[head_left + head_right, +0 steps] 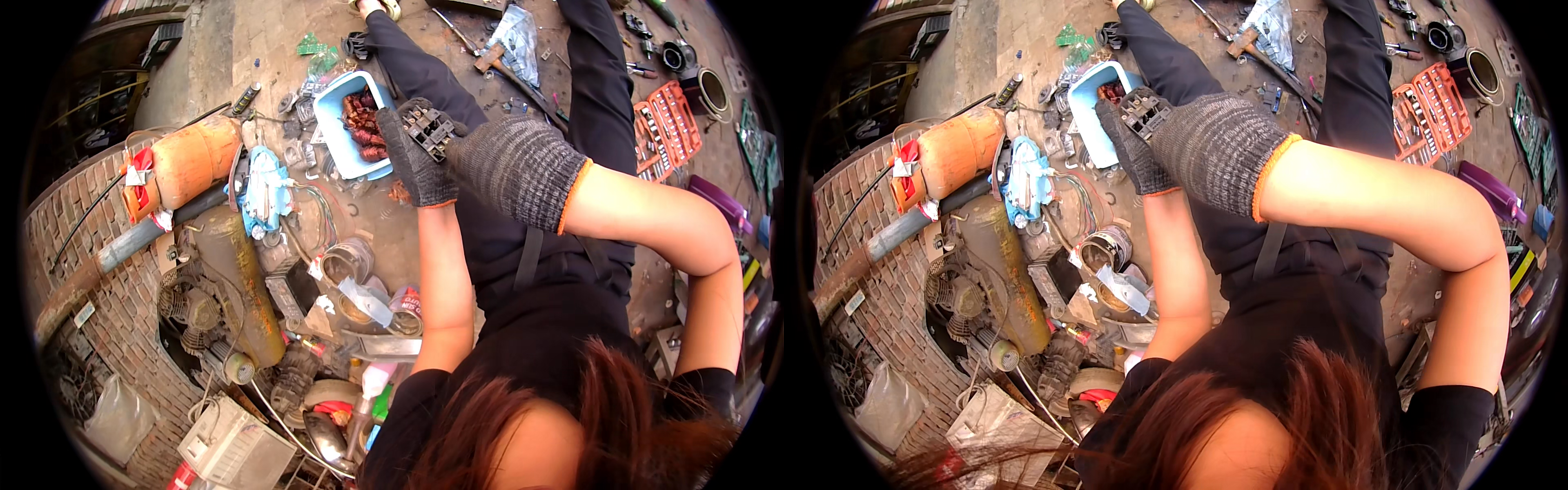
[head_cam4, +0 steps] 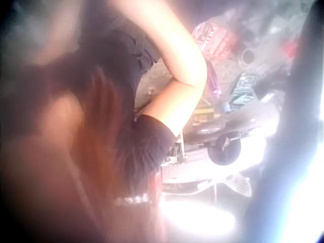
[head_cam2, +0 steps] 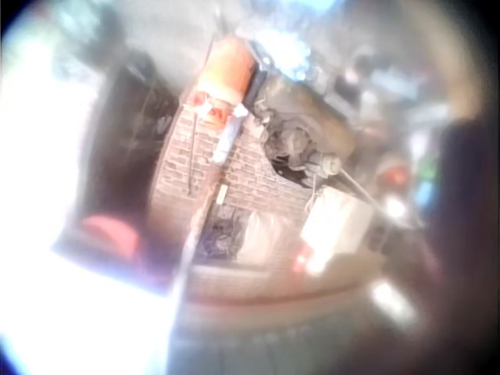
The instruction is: The person sits on the floor and uses pliers and a screwdriver to remove and adjust small metal parts from a black plastic electrical component. They repeatedly pry out pieces, place them in a blue container, and reinsert them into the component.
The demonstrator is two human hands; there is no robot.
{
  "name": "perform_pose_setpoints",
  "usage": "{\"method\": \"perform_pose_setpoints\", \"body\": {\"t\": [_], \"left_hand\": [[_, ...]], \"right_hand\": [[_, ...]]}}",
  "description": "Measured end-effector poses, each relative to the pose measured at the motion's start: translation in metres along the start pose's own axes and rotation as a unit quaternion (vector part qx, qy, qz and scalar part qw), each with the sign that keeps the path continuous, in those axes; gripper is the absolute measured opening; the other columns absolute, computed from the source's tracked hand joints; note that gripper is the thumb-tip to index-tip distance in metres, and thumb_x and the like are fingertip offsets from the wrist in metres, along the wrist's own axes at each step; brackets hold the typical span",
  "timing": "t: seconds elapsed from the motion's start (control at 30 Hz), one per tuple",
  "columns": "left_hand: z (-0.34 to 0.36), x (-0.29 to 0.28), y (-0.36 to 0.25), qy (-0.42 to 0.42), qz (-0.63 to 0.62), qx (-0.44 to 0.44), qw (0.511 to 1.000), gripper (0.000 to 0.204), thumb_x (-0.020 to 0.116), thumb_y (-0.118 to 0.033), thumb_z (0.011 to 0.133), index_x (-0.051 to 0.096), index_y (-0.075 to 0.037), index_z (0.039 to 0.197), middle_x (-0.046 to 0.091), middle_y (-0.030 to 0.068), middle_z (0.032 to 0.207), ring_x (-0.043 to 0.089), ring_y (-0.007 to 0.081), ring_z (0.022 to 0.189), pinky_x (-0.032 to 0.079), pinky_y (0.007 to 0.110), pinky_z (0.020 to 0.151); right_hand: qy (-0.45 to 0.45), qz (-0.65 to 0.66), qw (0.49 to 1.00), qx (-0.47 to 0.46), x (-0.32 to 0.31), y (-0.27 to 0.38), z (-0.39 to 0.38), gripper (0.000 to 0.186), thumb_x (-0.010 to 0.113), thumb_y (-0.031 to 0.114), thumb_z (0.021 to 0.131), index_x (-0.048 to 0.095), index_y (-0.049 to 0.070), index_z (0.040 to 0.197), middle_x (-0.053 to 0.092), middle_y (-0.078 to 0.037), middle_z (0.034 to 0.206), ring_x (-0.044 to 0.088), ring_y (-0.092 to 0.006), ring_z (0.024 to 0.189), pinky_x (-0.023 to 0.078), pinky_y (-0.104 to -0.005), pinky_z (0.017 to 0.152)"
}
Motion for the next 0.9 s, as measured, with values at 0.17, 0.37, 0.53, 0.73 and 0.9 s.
{"method": "perform_pose_setpoints", "body": {"t": [0.17,0.37,0.53,0.73,0.9], "left_hand": [[-0.010,-0.034,-0.025,0.004,-0.010,0.028,1.000,0.043,0.047,-0.045,0.096,0.057,-0.003,0.094,0.057,0.0048,0.072,0.056,0.0175,0.058,0.049,0.031,0.052],[-0.002,-0.003,-0.005,-0.011,0.073,0.031,0.997,0.038,0.049,-0.045,0.095,0.057,-0.008,0.088,0.056,0.0016,0.071,0.054,0.0135,0.058,0.046,0.026,0.053],[0.010,-0.013,-0.014,-0.058,-0.070,0.012,0.996,0.042,0.055,-0.056,0.087,0.056,-0.014,0.084,0.058,-0.0028,0.069,0.055,0.0122,0.059,0.048,0.026,0.058],[0.041,-0.032,-0.020,0.040,-0.315,-0.111,0.942,0.058,0.059,-0.062,0.080,0.060,-0.005,0.090,0.062,0.0018,0.075,0.059,0.0182,0.067,0.052,0.033,0.064],[0.021,-0.001,-0.013,0.073,-0.369,-0.182,0.908,0.054,0.057,-0.056,0.084,0.064,-0.002,0.090,0.065,0.0081,0.084,0.061,0.0229,0.082,0.054,0.035,0.069]], "right_hand": [[0.078,0.009,0.996,-0.044,0.030,0.006,0.026,0.021,0.054,0.022,0.086,0.064,0.004,0.092,0.065,-0.019,0.077,0.065,-0.0363,0.075,0.052,-0.0463,0.068],[0.056,-0.020,0.994,-0.091,0.016,-0.008,0.024,0.023,0.054,0.022,0.086,0.064,0.004,0.095,0.066,-0.019,0.081,0.065,-0.0368,0.076,0.052,-0.0465,0.071],[-0.027,-0.037,0.996,-0.072,0.040,-0.005,0.033,0.020,0.051,0.017,0.087,0.061,0.003,0.098,0.066,-0.017,0.080,0.066,-0.0335,0.073,0.053,-0.0439,0.062],[-0.072,-0.018,0.992,0.100,0.028,-0.021,-0.013,0.022,0.055,0.022,0.088,0.059,0.005,0.103,0.065,-0.017,0.080,0.065,-0.0328,0.075,0.051,-0.0427,0.066],[-0.192,0.071,0.970,0.132,0.062,-0.092,-0.034,0.031,0.056,0.017,0.087,0.056,0.004,0.115,0.064,-0.021,0.096,0.062,-0.0392,0.088,0.049,-0.0444,0.077]]}}
Point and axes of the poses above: each hand's wrist, its own z-axis towards the middle knuckle, its own x-axis out of the palm, y = z × x, the point moved 6 cm from there along z, towards the middle knuckle
